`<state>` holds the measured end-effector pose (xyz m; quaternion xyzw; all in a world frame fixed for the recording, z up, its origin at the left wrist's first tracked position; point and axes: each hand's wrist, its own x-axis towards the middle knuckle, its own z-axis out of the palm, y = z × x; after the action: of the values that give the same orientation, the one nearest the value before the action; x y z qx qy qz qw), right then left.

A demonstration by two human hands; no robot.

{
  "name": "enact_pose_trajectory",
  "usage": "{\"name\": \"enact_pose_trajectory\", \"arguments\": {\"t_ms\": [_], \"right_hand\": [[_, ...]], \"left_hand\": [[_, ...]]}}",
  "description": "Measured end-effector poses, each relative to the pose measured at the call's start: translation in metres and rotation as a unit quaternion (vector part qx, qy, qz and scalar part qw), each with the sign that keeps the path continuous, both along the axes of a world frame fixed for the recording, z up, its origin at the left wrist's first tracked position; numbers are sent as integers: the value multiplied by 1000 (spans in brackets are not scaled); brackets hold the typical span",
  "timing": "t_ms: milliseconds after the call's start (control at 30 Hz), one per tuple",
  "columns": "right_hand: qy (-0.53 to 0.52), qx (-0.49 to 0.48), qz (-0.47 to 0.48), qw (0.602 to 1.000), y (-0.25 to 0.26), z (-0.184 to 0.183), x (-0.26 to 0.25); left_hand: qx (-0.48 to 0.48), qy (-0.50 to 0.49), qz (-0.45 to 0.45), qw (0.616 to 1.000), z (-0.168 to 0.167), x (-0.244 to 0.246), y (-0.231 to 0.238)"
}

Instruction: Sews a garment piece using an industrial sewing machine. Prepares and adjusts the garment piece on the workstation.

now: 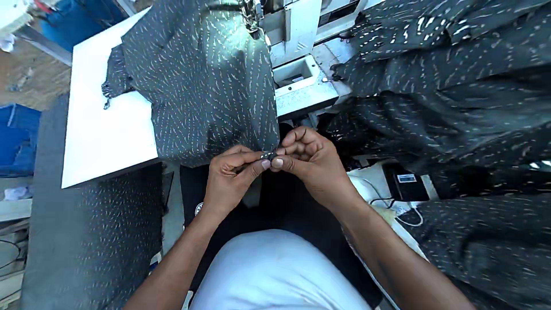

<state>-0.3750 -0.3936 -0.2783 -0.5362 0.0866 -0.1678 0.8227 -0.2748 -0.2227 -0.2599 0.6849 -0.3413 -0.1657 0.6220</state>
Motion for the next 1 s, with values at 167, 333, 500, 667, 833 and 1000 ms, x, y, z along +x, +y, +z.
{"name": "enact_pose_trajectory", "arguments": {"t_ms": [167,333,500,667,833,1000], "right_hand": [[39,57,54,996,-5,-5,-6],[26,33,53,998,-7,-10,-12],[37,14,36,999,-4,-6,-15],[46,24,50,997,-7,-3,-18],[49,23,67,996,-8,0,-19],[81,-2,25,996,-6,3,-14]], "left_hand": [[-3,-76,61,995,11,-3,-4],[78,-384,25,920,11,-12,-5],[97,-390,35,915,3,-13,-9],[100,-380,38,919,3,-14,-10],[107,-371,38,921,2,-14,-10],[135,-120,-25,983,5,-14,-8]]}}
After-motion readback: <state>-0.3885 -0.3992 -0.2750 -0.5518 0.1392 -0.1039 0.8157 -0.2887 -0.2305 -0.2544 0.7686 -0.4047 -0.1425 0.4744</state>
